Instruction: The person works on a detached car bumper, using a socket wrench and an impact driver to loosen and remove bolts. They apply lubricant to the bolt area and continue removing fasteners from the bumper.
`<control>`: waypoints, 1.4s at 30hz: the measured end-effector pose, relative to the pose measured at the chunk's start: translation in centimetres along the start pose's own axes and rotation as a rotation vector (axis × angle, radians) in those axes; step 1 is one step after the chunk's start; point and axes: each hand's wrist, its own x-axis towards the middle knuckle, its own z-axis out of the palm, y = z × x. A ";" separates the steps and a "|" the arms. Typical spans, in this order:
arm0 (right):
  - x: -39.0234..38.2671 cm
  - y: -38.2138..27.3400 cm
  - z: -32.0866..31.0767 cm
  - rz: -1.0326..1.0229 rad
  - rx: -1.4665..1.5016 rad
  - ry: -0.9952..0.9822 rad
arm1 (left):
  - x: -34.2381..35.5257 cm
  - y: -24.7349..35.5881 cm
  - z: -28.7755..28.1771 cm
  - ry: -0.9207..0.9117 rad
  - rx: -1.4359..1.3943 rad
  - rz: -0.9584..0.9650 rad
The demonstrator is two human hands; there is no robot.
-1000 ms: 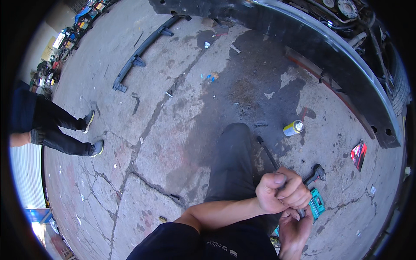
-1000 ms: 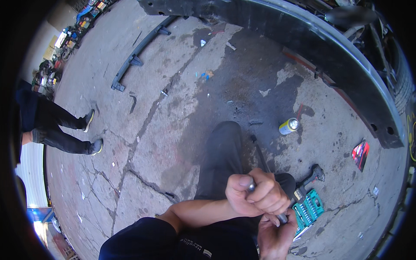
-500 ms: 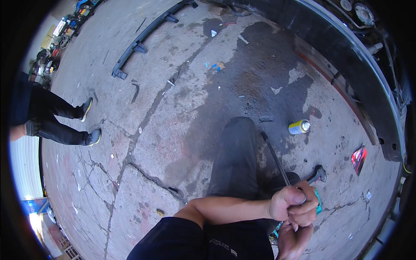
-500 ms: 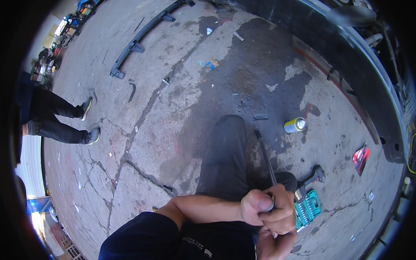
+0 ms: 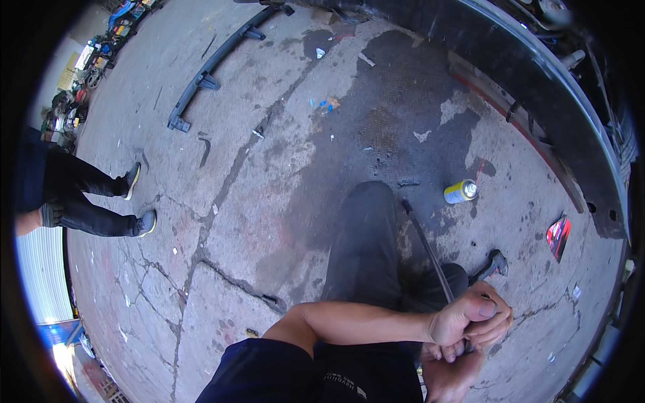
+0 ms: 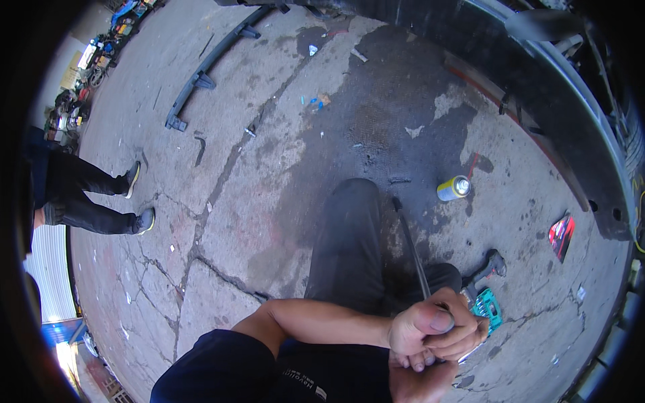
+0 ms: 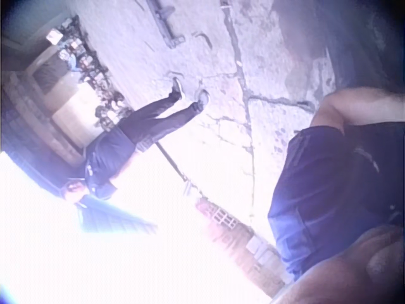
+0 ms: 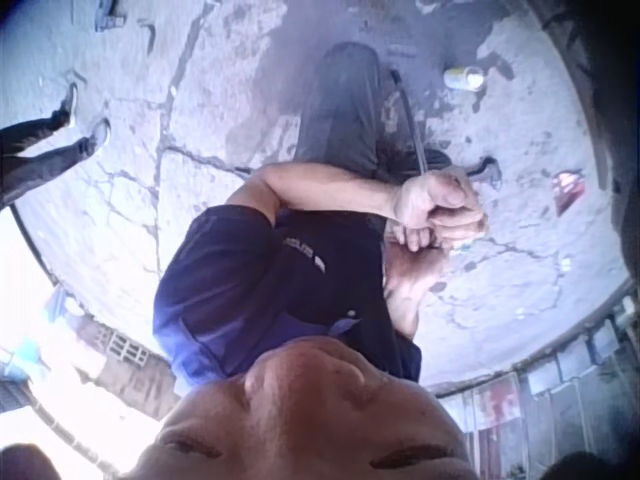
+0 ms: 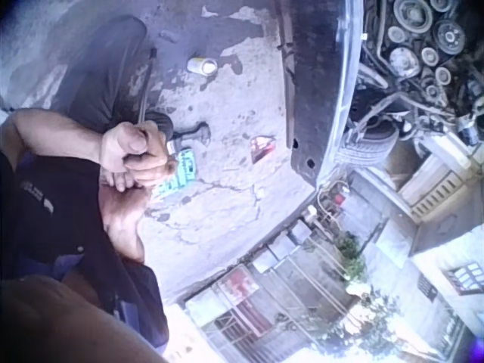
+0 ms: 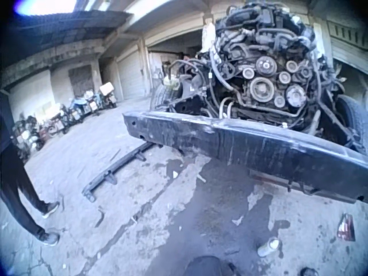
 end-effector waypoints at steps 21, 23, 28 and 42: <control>3.5 -5.1 3.1 -1.143 -1.018 -0.455 | -1.0 4.8 -13.3 -0.064 1.223 -0.645; 1.7 -5.8 4.4 -1.052 -0.735 -0.483 | -2.3 4.6 -17.3 -0.092 1.600 -0.731; -5.2 -12.2 3.2 -0.983 -0.323 -0.518 | -3.2 6.2 -21.7 -0.188 1.961 -0.723; 7.3 -19.2 2.4 -0.500 0.240 -0.594 | 7.8 32.8 3.3 -0.475 2.845 -0.408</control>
